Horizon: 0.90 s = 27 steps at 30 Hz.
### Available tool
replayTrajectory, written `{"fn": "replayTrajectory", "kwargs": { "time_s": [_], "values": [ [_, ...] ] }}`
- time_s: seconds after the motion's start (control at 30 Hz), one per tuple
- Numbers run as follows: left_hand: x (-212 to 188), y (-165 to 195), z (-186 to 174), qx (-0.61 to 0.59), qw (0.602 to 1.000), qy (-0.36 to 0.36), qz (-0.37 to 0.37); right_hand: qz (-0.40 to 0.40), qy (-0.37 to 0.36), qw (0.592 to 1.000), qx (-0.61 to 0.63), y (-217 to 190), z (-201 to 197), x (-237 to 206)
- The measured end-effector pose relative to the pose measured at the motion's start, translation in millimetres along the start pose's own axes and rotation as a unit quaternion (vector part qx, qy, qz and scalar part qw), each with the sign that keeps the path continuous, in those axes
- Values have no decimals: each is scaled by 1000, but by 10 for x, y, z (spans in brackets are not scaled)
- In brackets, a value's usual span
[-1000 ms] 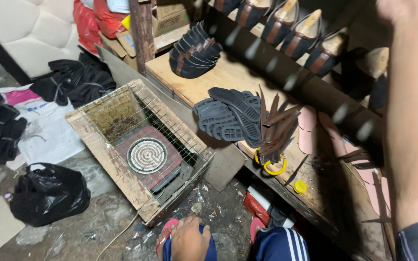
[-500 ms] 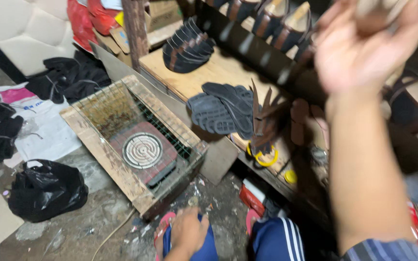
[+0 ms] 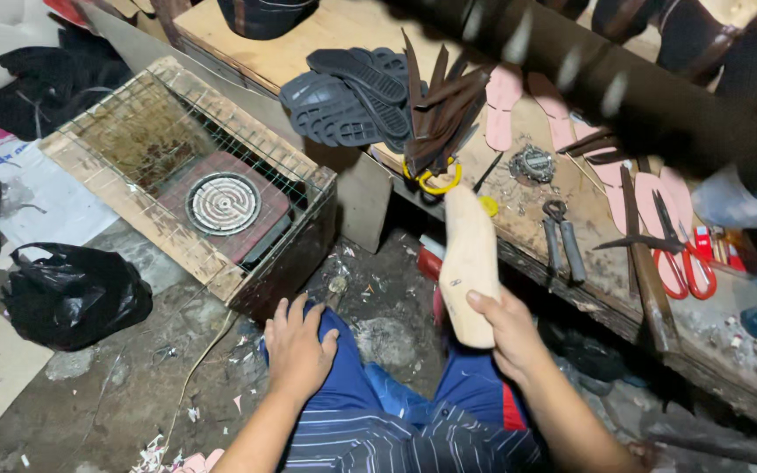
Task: The person sits on the floor of a shoemaking workshop, stacks pink foam insoles and aligns them with brown sole pieces, marks the insoles with a pen, then uses a small hammer to drive tacks into a sole at the workbench.
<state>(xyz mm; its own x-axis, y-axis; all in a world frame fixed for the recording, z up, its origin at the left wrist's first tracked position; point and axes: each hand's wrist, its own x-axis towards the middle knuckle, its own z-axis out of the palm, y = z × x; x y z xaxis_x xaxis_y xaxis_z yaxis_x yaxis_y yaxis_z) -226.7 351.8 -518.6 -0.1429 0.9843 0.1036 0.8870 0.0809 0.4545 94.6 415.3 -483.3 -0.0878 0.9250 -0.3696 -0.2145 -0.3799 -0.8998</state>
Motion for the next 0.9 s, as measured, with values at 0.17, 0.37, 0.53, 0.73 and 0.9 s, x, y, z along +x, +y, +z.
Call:
{"fn": "replayTrajectory", "kwargs": {
  "time_s": [0.17, 0.37, 0.53, 0.73, 0.9],
  "values": [
    [75, 21, -49, 45, 998, -39, -21, -95, 47, 989, -106, -536, -29, 253],
    [162, 95, -171, -14, 999, 16, -29, -162, 34, 971, -174, -1291, 351, 791],
    [300, 151, -168, 0, 999, -4, -42, -264, 179, 845, -429, -1851, 866, 1110],
    [434, 356, -241, -1, 999, -22, -36, -89, 270, 782, -554, -2316, 1203, 1145],
    [511, 540, -427, -21, 999, -4, -36, -166, 231, 693, -662, -2447, 1332, 1111]
  ]
}}
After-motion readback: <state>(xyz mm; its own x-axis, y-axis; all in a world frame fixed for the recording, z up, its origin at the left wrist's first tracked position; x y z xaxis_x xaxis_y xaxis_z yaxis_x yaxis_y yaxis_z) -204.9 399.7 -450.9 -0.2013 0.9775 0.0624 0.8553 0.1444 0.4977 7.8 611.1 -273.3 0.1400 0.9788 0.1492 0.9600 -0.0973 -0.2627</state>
